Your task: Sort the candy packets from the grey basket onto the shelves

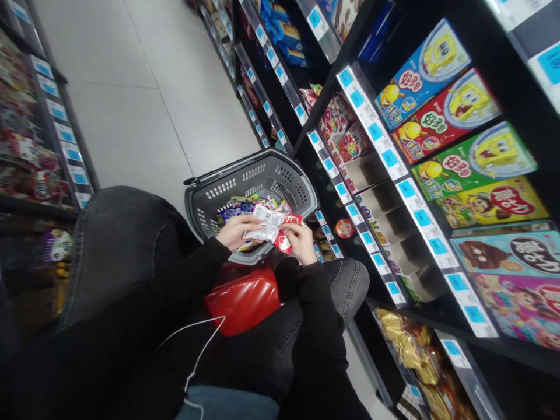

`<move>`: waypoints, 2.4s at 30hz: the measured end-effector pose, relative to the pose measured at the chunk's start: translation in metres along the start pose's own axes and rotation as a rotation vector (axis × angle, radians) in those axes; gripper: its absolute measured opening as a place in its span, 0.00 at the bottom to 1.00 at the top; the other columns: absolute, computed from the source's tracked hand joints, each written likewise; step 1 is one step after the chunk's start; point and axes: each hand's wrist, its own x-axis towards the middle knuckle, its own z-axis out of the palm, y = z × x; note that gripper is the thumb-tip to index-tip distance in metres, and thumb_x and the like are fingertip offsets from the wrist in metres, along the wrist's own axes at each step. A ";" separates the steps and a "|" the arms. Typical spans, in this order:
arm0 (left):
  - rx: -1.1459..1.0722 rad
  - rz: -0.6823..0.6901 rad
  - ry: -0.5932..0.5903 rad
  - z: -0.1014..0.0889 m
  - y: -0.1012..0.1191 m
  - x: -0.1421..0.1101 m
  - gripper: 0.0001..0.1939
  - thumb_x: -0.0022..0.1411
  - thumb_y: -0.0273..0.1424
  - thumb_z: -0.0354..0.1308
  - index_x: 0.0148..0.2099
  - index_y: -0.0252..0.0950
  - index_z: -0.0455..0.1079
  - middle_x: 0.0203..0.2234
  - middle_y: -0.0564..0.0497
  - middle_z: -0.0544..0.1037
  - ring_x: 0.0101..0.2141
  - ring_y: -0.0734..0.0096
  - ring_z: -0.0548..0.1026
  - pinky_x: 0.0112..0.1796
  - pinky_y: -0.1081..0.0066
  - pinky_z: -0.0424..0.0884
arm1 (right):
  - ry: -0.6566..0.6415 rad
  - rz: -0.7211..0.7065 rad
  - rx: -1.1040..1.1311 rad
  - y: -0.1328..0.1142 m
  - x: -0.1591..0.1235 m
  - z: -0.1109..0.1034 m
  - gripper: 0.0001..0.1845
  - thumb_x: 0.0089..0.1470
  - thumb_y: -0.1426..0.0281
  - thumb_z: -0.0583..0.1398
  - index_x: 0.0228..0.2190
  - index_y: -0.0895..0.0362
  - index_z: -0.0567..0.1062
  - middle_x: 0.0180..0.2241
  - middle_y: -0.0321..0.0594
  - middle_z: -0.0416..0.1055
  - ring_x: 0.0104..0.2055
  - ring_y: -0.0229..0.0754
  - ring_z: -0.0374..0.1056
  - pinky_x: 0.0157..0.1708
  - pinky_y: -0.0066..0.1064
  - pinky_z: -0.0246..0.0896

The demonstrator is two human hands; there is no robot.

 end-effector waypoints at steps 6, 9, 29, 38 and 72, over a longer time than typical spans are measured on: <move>0.013 0.011 -0.027 0.002 0.003 -0.004 0.07 0.39 0.23 0.62 0.27 0.30 0.73 0.20 0.48 0.76 0.22 0.64 0.75 0.23 0.62 0.76 | -0.048 0.014 0.063 -0.007 -0.002 -0.009 0.09 0.45 0.69 0.59 0.28 0.54 0.81 0.32 0.39 0.76 0.38 0.45 0.67 0.43 0.36 0.60; 0.004 0.028 -0.002 0.004 0.001 -0.005 0.08 0.39 0.27 0.64 0.27 0.31 0.72 0.22 0.49 0.76 0.23 0.63 0.75 0.24 0.60 0.76 | -0.049 0.020 0.094 -0.008 -0.002 -0.009 0.09 0.46 0.67 0.60 0.27 0.54 0.81 0.32 0.40 0.75 0.38 0.45 0.67 0.43 0.35 0.60; -0.098 -0.017 -0.085 0.004 -0.002 0.001 0.16 0.48 0.23 0.63 0.42 0.28 0.70 0.34 0.40 0.79 0.32 0.59 0.79 0.34 0.60 0.77 | 0.217 0.241 0.498 0.014 0.010 0.020 0.31 0.34 0.66 0.67 0.43 0.58 0.68 0.39 0.43 0.73 0.36 0.41 0.70 0.42 0.36 0.66; -0.241 -0.014 -0.195 0.002 -0.003 0.000 0.14 0.57 0.21 0.54 0.46 0.27 0.70 0.40 0.38 0.79 0.42 0.57 0.78 0.48 0.52 0.71 | 0.248 0.363 0.749 0.019 0.013 0.006 0.17 0.32 0.69 0.68 0.30 0.58 0.75 0.30 0.37 0.75 0.29 0.37 0.69 0.35 0.31 0.67; -0.167 0.029 0.492 -0.016 0.008 0.009 0.09 0.45 0.28 0.58 0.33 0.35 0.71 0.36 0.48 0.78 0.27 0.75 0.70 0.30 0.73 0.69 | 0.058 0.217 -0.432 0.063 0.063 0.089 0.15 0.53 0.80 0.51 0.41 0.64 0.73 0.40 0.49 0.72 0.45 0.46 0.67 0.50 0.38 0.57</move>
